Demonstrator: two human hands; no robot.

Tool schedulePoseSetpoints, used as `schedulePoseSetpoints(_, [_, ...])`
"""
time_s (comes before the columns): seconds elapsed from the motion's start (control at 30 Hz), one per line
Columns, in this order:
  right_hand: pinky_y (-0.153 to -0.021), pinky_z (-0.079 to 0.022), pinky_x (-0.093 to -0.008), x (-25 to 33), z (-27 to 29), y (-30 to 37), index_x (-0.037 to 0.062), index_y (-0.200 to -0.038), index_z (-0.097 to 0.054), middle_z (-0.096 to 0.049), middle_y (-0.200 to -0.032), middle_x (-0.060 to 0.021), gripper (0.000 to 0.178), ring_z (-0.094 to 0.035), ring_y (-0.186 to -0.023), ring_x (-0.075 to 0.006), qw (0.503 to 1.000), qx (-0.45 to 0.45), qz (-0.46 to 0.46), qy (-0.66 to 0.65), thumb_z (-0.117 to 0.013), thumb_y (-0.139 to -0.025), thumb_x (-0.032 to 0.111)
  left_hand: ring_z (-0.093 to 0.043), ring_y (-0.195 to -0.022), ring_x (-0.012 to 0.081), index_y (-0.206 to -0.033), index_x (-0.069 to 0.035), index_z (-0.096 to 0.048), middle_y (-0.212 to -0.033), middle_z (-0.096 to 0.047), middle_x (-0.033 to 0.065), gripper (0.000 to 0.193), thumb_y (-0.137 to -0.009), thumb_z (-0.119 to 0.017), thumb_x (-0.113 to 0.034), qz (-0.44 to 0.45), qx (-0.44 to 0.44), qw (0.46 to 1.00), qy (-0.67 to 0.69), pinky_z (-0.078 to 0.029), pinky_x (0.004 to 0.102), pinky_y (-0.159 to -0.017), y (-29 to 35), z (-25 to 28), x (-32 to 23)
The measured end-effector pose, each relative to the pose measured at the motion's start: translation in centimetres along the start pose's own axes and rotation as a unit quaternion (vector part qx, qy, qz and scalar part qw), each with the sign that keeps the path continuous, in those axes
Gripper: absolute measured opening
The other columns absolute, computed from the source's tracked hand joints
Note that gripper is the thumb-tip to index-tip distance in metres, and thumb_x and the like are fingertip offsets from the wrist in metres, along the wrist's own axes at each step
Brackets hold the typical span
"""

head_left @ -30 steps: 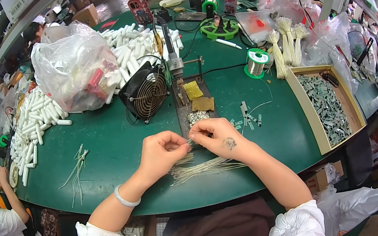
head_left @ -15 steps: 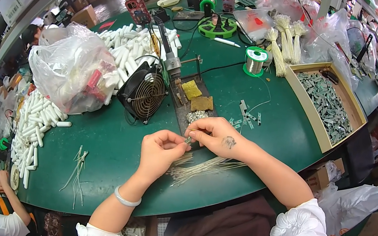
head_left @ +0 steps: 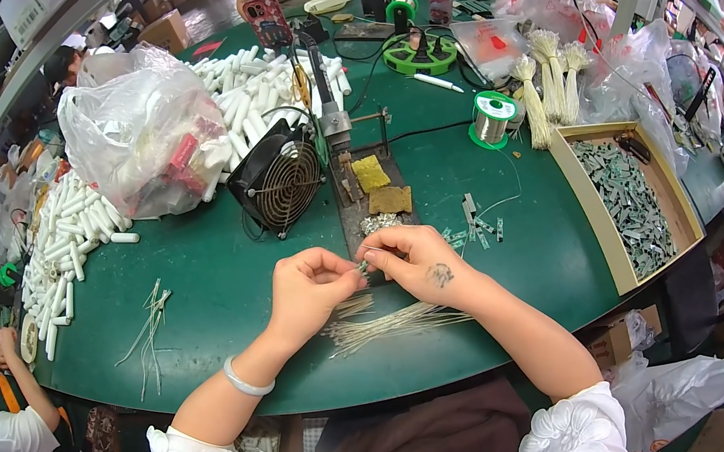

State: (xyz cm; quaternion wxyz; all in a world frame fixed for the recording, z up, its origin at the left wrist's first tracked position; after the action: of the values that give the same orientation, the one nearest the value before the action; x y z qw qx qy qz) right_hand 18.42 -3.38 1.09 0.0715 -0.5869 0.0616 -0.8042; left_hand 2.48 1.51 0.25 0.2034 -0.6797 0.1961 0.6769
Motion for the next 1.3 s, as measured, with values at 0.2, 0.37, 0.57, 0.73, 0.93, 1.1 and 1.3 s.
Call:
schedulePoseSetpoints(0.2, [-0.059,-0.044,-0.0283,0.3,0.1,0.0,-0.0017,-0.092,-0.063,-0.063,-0.073,-0.0095,0.017,-0.055,-0.064,-0.0119,1.0,-0.006,-0.005,0.002,-0.058,-0.088,0.013,-0.066,-0.07,0.0159,-0.08,0.007,-0.06,-0.076,-0.065,0.0109,0.004,-0.079,-0.064,0.005,-0.002,-0.004,1.0,0.006,-0.055,0.0237,-0.065,0.0,-0.1,-0.1])
schedulePoseSetpoints(0.37, [-0.064,-0.047,-0.0289,0.4,0.1,0.0,-0.0023,-0.093,-0.063,-0.066,-0.08,-0.0116,0.016,-0.059,-0.07,-0.0138,1.0,-0.004,-0.011,-0.002,-0.058,-0.087,0.012,-0.066,-0.069,0.0156,-0.079,0.007,-0.06,-0.076,-0.065,0.0107,0.004,-0.079,-0.063,0.005,-0.004,-0.011,1.0,0.009,-0.055,0.0237,-0.064,-0.1,-0.1,0.1])
schedulePoseSetpoints(0.57, [-0.063,-0.047,-0.0271,0.2,0.0,0.0,-0.0024,-0.092,-0.063,-0.065,-0.077,-0.0099,0.015,-0.057,-0.068,-0.0108,1.0,-0.019,0.009,-0.015,-0.06,-0.084,0.011,-0.066,-0.07,0.0152,-0.079,0.007,-0.06,-0.076,-0.065,0.0107,0.004,-0.079,-0.064,0.006,-0.012,-0.02,1.0,-0.006,-0.055,0.0234,-0.065,-0.1,0.0,0.1])
schedulePoseSetpoints(0.73, [-0.061,-0.046,-0.0258,0.1,0.0,0.0,-0.0022,-0.088,-0.062,-0.064,-0.074,-0.0078,0.012,-0.055,-0.065,-0.0086,0.999,-0.026,0.024,-0.005,-0.06,-0.081,0.007,-0.066,-0.071,0.0143,-0.08,0.007,-0.06,-0.077,-0.065,0.0104,0.005,-0.078,-0.064,0.006,-0.032,-0.013,0.999,-0.04,-0.055,0.0233,-0.066,-0.2,0.0,0.5])
schedulePoseSetpoints(0.93, [-0.061,-0.046,-0.025,-0.2,-0.1,-0.1,-0.0019,-0.088,-0.062,-0.063,-0.072,-0.0061,0.012,-0.054,-0.065,-0.008,0.999,-0.025,0.022,-0.008,-0.06,-0.08,0.007,-0.065,-0.067,0.0135,-0.085,0.004,-0.061,-0.076,-0.065,0.0086,0.006,-0.08,-0.064,0.002,0.025,0.02,0.998,0.058,-0.053,0.0228,-0.06,-0.8,-0.1,0.5])
schedulePoseSetpoints(1.1, [-0.062,-0.046,-0.0244,-0.7,-0.2,-0.4,-0.001,-0.09,-0.062,-0.062,-0.073,-0.0055,0.013,-0.055,-0.065,-0.0081,1.0,-0.023,0.018,-0.012,-0.06,-0.08,0.008,-0.065,-0.065,0.0138,-0.085,0.005,-0.06,-0.075,-0.065,0.0083,0.008,-0.079,-0.062,0.001,0.107,0.054,0.992,0.029,-0.052,0.0217,-0.057,-1.7,0.2,0.3])
schedulePoseSetpoints(1.3, [-0.06,-0.044,-0.0221,-0.1,0.2,-0.7,-0.0003,-0.092,-0.057,-0.057,-0.071,-0.0013,0.013,-0.052,-0.065,-0.0062,0.996,-0.078,0.027,-0.04,-0.06,-0.082,0.007,-0.063,-0.06,0.0129,-0.084,0.003,-0.06,-0.072,-0.064,0.0081,0.006,-0.08,-0.06,-0.001,0.106,0.05,0.993,-0.011,-0.05,0.0217,-0.054,-2.6,0.0,0.0])
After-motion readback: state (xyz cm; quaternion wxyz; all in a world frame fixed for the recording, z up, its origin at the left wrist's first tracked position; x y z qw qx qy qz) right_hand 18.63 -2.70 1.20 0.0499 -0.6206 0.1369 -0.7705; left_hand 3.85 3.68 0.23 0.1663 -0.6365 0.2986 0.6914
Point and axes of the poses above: each hand's wrist, its own y-axis away from the middle knuckle, its own z-axis out of the back of the hand, x = y × z, the point moved 3 cm from there along -y, towards the middle knuckle
